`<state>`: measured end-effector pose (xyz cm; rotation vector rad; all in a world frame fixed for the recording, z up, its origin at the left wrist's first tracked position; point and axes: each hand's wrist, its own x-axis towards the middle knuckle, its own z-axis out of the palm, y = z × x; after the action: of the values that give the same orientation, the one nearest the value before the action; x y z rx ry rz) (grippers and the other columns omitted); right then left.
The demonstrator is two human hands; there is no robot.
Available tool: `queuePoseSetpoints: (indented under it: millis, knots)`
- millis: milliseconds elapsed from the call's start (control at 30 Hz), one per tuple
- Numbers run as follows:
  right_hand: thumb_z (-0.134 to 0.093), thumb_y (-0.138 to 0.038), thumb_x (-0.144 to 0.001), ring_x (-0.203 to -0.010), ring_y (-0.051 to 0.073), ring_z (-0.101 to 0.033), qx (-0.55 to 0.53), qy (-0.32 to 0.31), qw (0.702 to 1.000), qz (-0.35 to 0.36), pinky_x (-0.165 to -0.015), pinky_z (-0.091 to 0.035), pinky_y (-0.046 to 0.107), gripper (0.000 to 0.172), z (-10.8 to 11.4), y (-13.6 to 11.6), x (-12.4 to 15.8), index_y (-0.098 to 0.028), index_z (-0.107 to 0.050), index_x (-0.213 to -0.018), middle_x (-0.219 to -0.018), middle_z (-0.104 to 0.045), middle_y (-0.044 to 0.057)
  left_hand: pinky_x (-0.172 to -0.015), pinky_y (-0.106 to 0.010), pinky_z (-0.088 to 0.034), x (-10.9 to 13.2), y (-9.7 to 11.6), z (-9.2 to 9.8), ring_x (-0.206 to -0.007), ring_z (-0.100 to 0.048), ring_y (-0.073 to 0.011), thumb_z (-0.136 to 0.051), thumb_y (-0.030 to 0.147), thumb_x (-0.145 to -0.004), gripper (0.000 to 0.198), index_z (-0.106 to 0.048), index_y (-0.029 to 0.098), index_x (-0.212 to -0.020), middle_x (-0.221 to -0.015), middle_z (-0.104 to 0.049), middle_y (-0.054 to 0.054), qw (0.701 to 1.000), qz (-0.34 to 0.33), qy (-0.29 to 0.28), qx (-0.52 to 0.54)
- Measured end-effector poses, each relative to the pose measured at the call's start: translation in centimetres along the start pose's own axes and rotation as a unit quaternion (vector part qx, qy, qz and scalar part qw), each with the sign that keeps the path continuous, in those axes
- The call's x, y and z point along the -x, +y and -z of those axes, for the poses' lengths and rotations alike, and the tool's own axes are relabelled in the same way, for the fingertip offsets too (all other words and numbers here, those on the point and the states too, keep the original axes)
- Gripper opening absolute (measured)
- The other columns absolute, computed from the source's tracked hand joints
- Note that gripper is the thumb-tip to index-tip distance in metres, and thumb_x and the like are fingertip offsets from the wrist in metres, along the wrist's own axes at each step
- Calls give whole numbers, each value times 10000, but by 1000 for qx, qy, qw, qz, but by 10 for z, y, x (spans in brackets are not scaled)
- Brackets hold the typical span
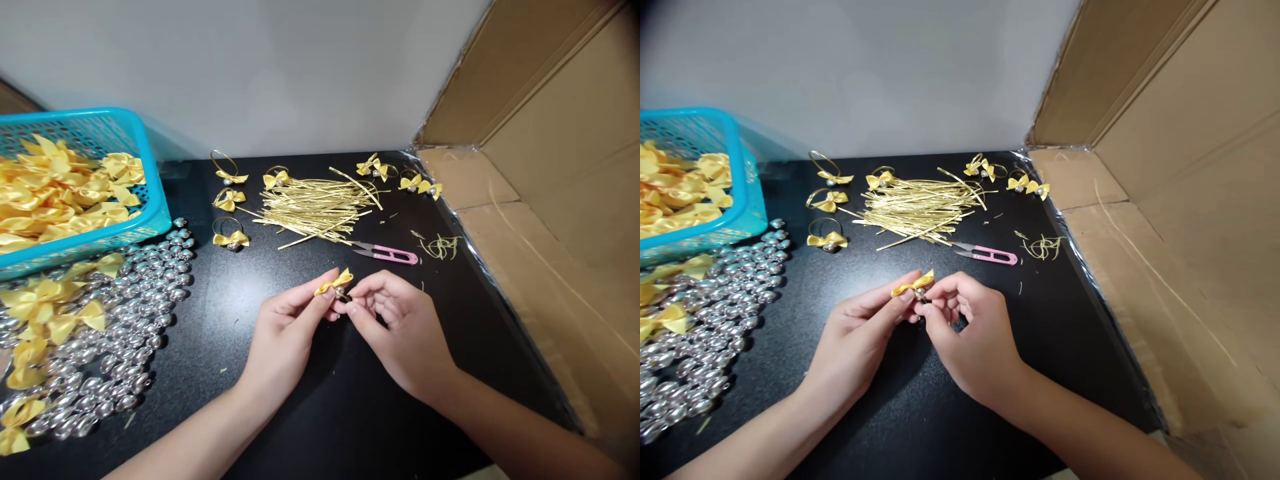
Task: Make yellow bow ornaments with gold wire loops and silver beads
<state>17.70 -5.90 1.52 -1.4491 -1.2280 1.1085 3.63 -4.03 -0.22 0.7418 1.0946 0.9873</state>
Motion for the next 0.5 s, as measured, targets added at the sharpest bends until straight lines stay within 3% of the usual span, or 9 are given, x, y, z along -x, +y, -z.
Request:
queuePoseSetpoints:
  millis: [167, 500]
  knots:
    - [-661, -157, -740, -591, 96, -582, -66, -11, 997, -32, -570, -508, 216, 147, 0, -2, 0, -201, -521, -739, -659, -576, -33, -691, -218, -527, 0, -1, -1, -655, -627, -111, -767, 267, -752, 233, -784, 241, -982, -810, -779, -35, 1000, -8, -4, -2]
    - [-664, -162, -739, -610, 102, -587, -98, -17, 995, -23, -604, -534, 231, 155, -1, -2, 0, -202, -516, -717, -666, -573, -30, -666, -224, -519, 1, -1, -2, -643, -611, -115, -782, 271, -735, 225, -791, 241, -958, -829, -783, -41, 1000, -10, 1, -5]
